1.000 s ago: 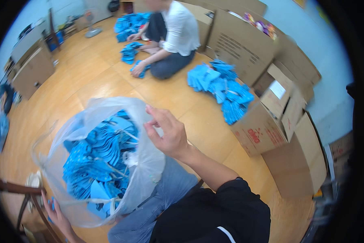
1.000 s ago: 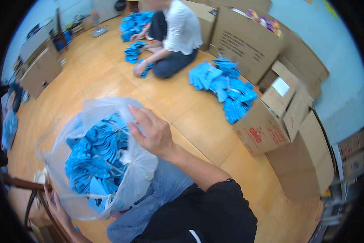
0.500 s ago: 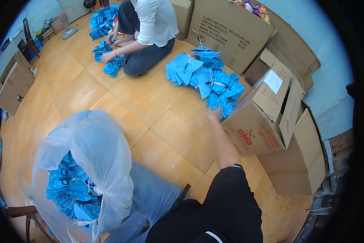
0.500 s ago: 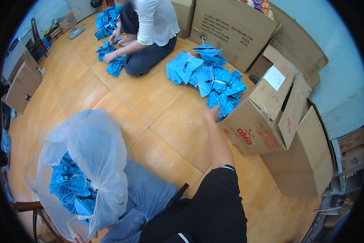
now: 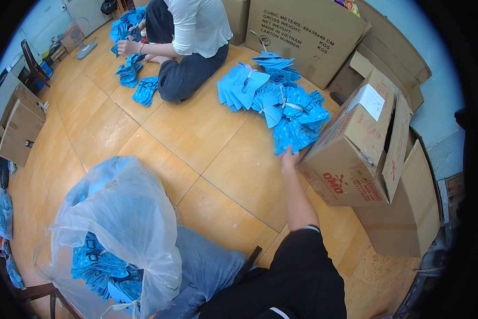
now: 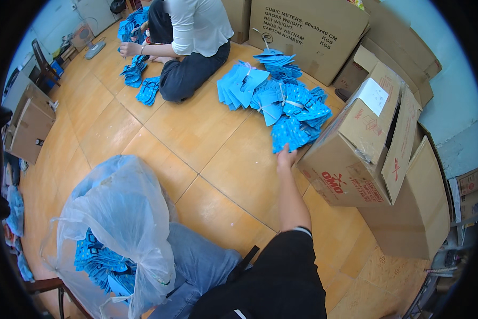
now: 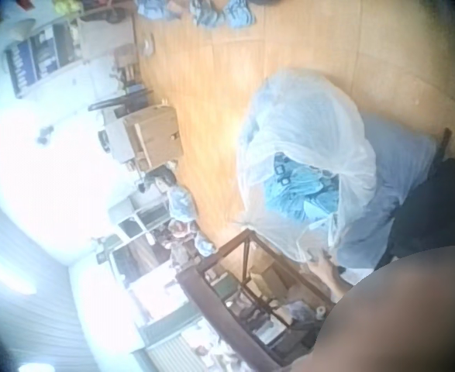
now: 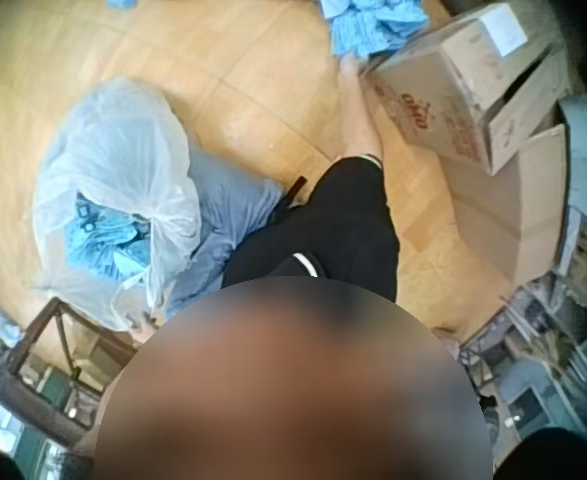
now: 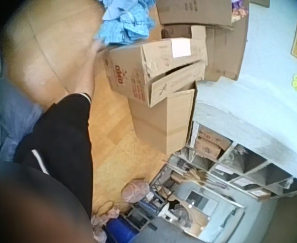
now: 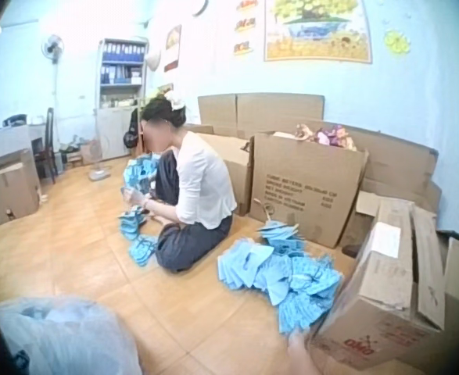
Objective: The person sits on the floor and assembles blue face masks with elastic bands, then stacks them and ties the bundles with a white string. The person places the tied bundles into a large white plastic bag. Another person is visible in the background performing similar tasks.
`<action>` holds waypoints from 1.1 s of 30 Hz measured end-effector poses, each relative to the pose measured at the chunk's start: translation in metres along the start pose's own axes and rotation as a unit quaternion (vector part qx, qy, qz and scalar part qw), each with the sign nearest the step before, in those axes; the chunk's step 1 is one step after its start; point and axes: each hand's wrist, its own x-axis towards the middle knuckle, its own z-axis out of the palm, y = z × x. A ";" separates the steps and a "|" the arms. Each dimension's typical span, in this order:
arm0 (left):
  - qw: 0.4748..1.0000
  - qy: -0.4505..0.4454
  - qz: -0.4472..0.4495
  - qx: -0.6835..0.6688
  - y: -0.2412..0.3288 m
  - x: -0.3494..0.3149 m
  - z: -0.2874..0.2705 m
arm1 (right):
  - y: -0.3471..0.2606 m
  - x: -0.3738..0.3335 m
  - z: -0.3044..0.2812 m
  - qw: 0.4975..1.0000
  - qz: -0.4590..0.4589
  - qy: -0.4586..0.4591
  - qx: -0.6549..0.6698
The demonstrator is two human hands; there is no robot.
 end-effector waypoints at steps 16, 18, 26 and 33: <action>0.979 -0.035 0.111 -0.167 -0.004 -0.025 0.010 | 0.099 -0.223 -0.048 0.894 0.204 -0.371 -0.150; 0.972 -0.021 0.164 -0.168 -0.007 -0.033 0.012 | 0.104 -0.226 -0.017 0.845 0.259 -0.440 -0.159; 0.981 0.078 0.125 -0.122 -0.014 -0.062 0.019 | 0.082 -0.249 0.026 0.777 0.285 -0.528 -0.192; 0.908 0.068 0.412 0.045 0.003 -0.060 0.025 | -0.061 -0.244 -0.004 0.840 -0.133 -0.489 -0.194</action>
